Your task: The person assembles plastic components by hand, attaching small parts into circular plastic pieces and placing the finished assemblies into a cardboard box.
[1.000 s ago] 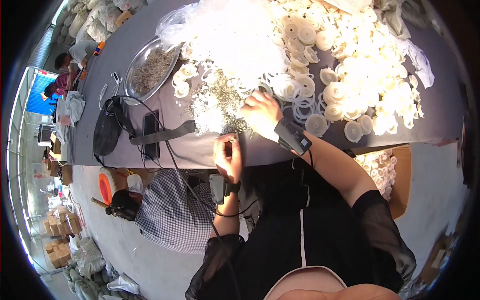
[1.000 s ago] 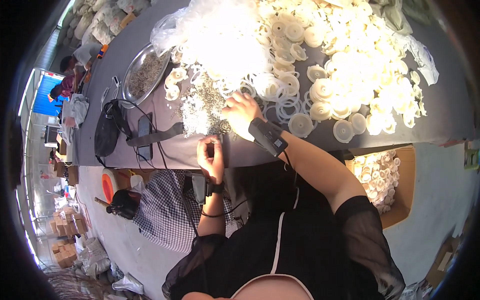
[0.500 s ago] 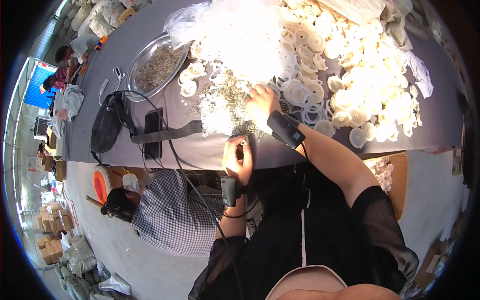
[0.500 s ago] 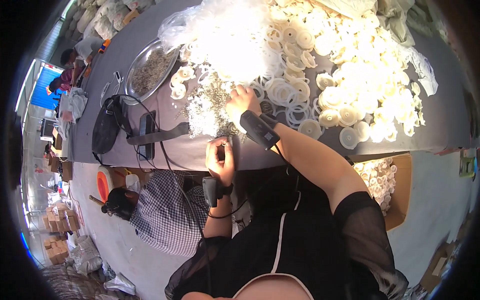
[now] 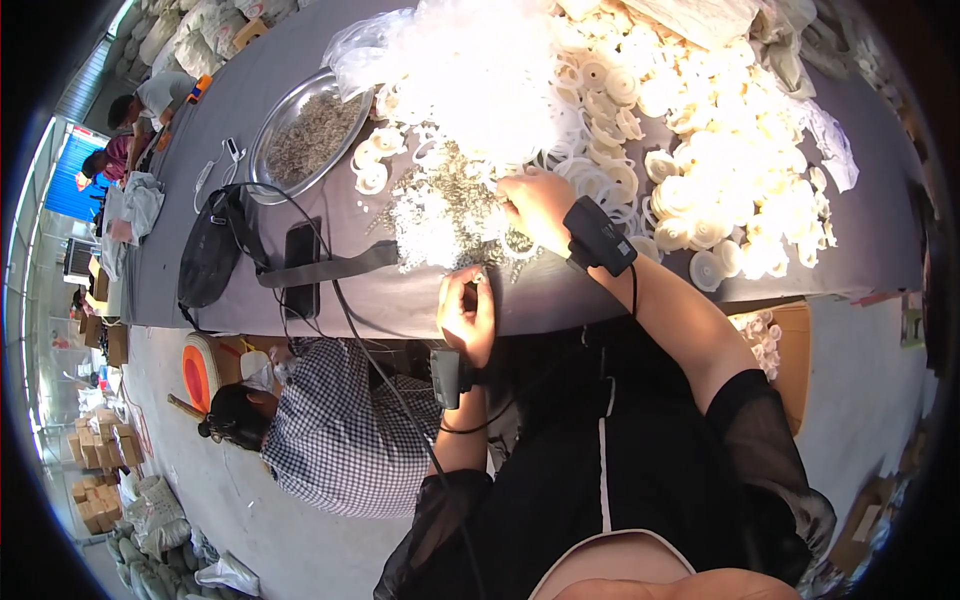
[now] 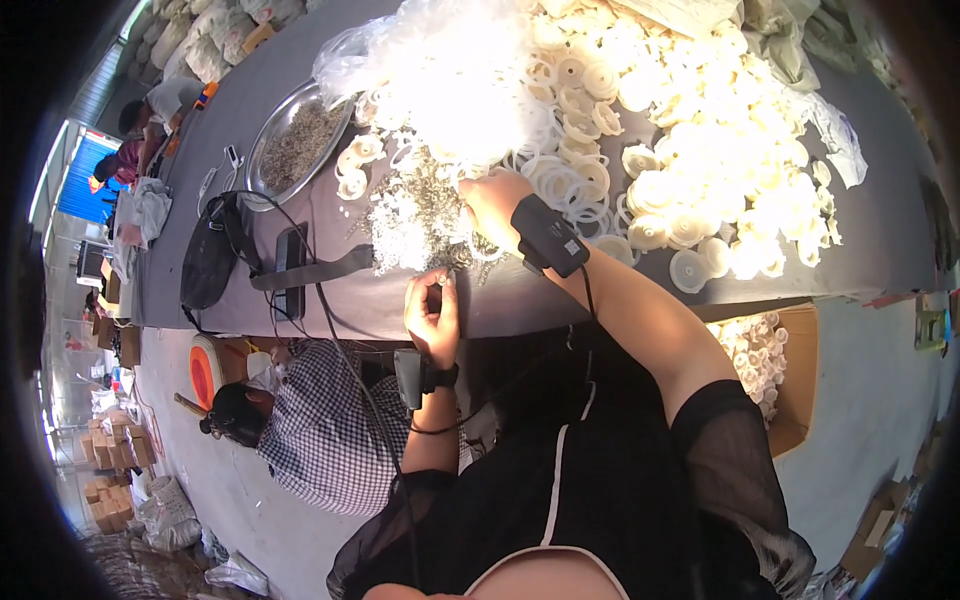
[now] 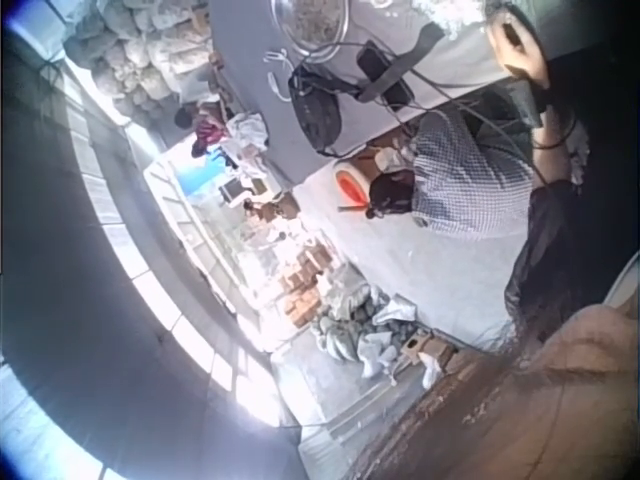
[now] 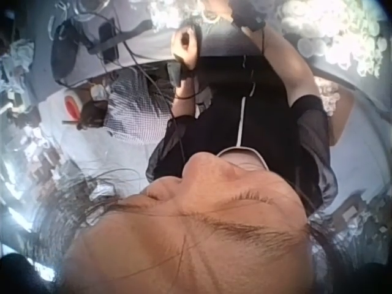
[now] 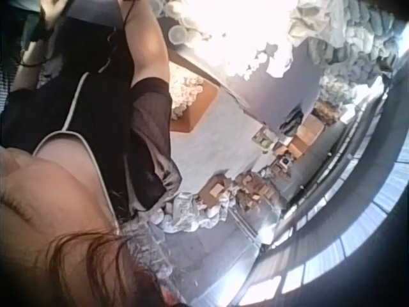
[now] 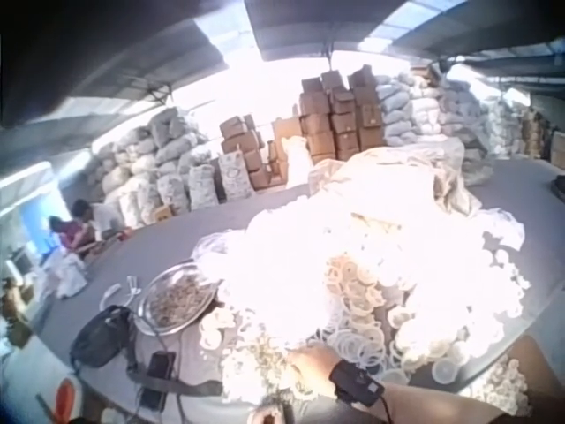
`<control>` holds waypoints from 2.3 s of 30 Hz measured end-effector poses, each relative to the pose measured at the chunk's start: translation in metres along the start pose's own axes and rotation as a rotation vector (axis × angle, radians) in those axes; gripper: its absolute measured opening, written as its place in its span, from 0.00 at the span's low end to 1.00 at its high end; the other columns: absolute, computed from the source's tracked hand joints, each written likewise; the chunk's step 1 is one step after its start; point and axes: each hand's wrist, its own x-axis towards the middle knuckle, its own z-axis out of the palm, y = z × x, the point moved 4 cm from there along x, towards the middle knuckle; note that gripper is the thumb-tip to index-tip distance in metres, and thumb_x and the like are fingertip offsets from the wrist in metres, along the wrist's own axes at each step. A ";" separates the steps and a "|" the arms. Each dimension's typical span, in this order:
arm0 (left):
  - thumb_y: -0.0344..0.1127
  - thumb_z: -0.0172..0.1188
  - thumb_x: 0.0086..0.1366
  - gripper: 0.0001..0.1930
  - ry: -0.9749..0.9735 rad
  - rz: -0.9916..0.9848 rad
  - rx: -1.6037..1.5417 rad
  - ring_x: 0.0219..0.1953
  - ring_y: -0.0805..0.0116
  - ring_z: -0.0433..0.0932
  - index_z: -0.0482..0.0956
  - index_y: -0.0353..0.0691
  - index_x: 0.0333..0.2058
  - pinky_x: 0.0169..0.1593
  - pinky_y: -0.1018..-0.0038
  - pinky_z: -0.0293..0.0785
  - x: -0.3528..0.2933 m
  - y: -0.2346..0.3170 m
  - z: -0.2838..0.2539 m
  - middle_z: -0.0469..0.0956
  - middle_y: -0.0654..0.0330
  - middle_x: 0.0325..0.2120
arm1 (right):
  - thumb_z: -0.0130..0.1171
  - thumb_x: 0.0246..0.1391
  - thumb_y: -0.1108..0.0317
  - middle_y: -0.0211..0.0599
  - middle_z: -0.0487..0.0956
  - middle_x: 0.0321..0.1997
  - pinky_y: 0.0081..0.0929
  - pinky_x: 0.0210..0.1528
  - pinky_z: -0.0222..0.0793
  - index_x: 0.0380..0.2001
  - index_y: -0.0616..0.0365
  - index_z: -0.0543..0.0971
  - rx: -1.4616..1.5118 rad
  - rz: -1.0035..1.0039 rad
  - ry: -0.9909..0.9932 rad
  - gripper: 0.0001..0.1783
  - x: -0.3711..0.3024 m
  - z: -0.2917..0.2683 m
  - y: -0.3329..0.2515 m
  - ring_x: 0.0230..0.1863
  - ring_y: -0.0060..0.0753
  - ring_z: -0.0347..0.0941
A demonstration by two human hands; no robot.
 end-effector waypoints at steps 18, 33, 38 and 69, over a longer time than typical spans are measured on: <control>0.26 0.58 0.55 0.10 -0.002 0.009 0.067 0.19 0.78 0.62 0.75 0.35 0.38 0.24 0.83 0.61 -0.004 0.000 0.001 0.70 0.64 0.24 | 0.57 0.40 0.65 0.38 0.76 0.30 0.31 0.33 0.72 0.22 0.54 0.78 -0.197 0.094 -0.383 0.06 0.016 0.030 0.001 0.34 0.36 0.75; 0.27 0.58 0.57 0.13 0.045 -0.171 -0.202 0.20 0.81 0.64 0.75 0.35 0.42 0.26 0.84 0.63 -0.006 -0.016 0.000 0.72 0.65 0.25 | 0.54 0.47 0.66 0.40 0.77 0.28 0.32 0.31 0.69 0.28 0.56 0.79 0.175 0.039 -0.156 0.07 -0.017 -0.014 -0.023 0.28 0.43 0.75; 0.24 0.56 0.56 0.12 -0.025 0.033 -0.095 0.37 0.69 0.72 0.76 0.34 0.41 0.43 0.77 0.68 0.003 0.019 0.006 0.74 0.56 0.34 | 0.56 0.47 0.69 0.42 0.78 0.30 0.26 0.31 0.69 0.34 0.59 0.79 0.468 0.069 -0.191 0.10 -0.049 -0.020 -0.033 0.29 0.40 0.75; 0.22 0.55 0.55 0.11 -0.533 0.338 -0.071 0.39 0.60 0.75 0.74 0.32 0.39 0.43 0.73 0.70 0.022 0.098 0.102 0.76 0.51 0.36 | 0.54 0.51 0.76 0.35 0.77 0.31 0.17 0.33 0.70 0.35 0.64 0.77 1.400 0.586 0.269 0.07 -0.169 -0.071 0.032 0.29 0.20 0.73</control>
